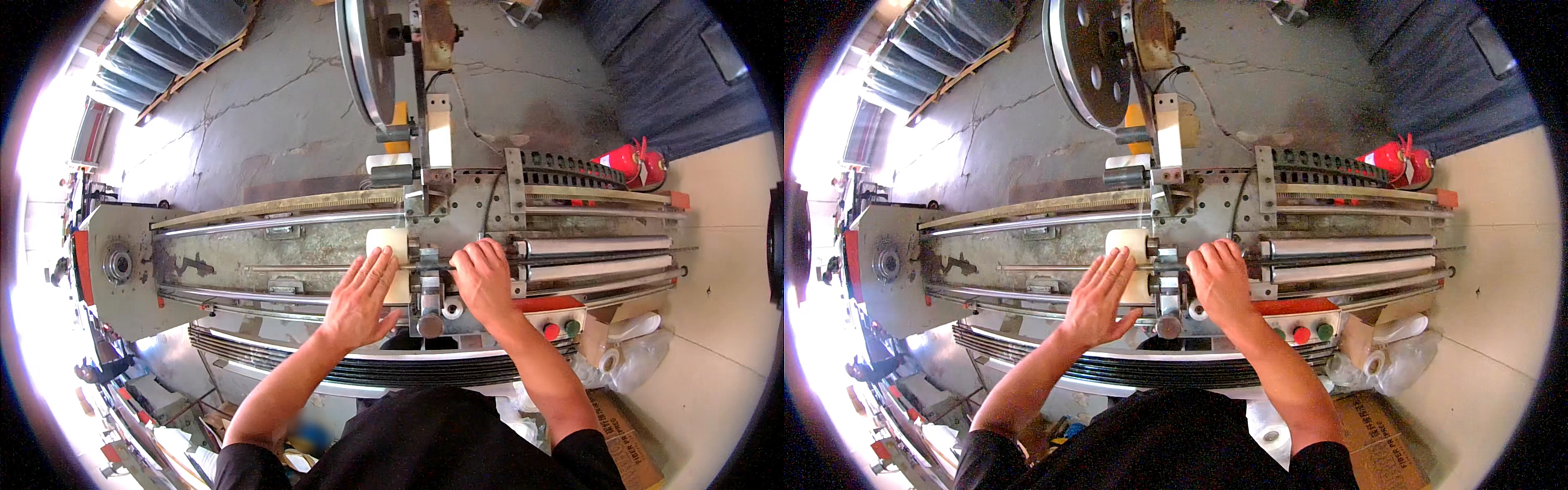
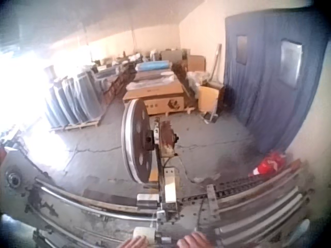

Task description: The person operates a roll forming machine by feeding metal rods into the rollers and securing them with tape. They then move the rods through the machine by hand and secure them again with tape.

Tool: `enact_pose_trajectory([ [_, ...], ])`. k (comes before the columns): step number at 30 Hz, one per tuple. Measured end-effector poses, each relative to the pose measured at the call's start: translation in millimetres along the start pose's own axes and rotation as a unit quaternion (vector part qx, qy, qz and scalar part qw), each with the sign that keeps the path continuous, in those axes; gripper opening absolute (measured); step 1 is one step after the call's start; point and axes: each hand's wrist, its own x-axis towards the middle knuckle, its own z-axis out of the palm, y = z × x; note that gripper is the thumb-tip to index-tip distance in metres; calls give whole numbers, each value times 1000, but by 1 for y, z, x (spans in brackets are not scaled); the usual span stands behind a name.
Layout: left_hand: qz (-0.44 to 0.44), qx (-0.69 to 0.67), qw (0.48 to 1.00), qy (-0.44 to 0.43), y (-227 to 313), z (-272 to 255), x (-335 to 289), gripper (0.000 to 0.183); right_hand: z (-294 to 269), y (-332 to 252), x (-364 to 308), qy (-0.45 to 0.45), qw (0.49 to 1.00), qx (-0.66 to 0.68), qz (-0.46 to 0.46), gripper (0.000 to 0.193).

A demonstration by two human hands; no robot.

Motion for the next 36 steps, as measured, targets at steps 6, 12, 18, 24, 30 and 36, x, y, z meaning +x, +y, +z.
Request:
enact_pose_trajectory([
  [6,-16,67,998,-5,-1,42,-3,94,-18,-15,-20,48,996,34,60,53],
  [12,-26,53,998,30,8,44,-6,97,-95,-22,-146,145,970,2,198,52],
  [18,-7,60,998,30,2,41,-4,98,-102,30,-267,-186,875,-181,408,84],
  [24,-9,98,994,39,1,44,-10,89,-101,27,-228,-77,923,-153,345,56],
  [30,-20,97,994,47,0,50,-13,86,-73,-34,-197,-51,973,1,224,52],
  [36,-33,110,993,30,5,45,-12,84,-47,-87,-179,-95,978,173,74,40],
])
